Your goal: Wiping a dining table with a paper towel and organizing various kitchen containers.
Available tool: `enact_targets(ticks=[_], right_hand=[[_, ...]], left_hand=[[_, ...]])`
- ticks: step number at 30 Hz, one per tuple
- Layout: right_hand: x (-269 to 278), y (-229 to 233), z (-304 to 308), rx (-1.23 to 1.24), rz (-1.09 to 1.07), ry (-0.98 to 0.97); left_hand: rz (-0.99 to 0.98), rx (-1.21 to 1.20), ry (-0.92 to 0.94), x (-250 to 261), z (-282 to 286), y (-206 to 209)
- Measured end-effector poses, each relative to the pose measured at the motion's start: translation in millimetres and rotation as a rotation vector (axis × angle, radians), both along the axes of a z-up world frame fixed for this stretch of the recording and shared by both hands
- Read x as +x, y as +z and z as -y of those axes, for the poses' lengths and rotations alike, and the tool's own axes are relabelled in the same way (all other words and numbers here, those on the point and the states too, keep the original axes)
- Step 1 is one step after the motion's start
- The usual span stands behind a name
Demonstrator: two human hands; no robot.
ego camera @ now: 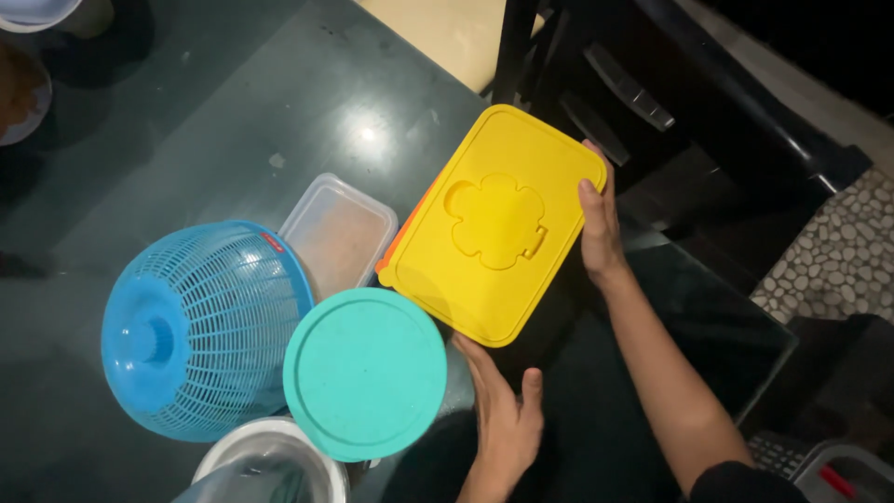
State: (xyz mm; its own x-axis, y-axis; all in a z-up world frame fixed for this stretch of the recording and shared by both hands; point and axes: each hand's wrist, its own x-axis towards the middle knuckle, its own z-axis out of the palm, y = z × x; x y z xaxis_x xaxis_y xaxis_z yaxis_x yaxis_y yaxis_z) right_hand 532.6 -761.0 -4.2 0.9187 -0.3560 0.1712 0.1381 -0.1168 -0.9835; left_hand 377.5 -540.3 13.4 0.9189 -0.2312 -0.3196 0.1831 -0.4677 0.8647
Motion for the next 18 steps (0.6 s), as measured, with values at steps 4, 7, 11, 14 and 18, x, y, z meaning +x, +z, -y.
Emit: enact_targets(ticks=[4, 7, 11, 14, 18], right_hand=[[-3, 11, -6, 0.013, -0.04, -0.01], [-12, 15, -5, -0.02, -0.055, -0.026], [-37, 16, 5, 0.031, -0.037, -0.049], [-63, 15, 17, 0.022, -0.076, -0.093], [-101, 8, 35, 0.099, -0.054, -0.126]], left_hand=[[-0.034, 0.041, -0.059, 0, -2, 4], [0.138, -0.047, -0.052, -4, -3, 11], [0.289, -0.135, -0.085, -19, -2, 20], [0.223, -0.134, -0.146, -33, 0, 29], [0.184, -0.119, -0.196, -65, 8, 22]])
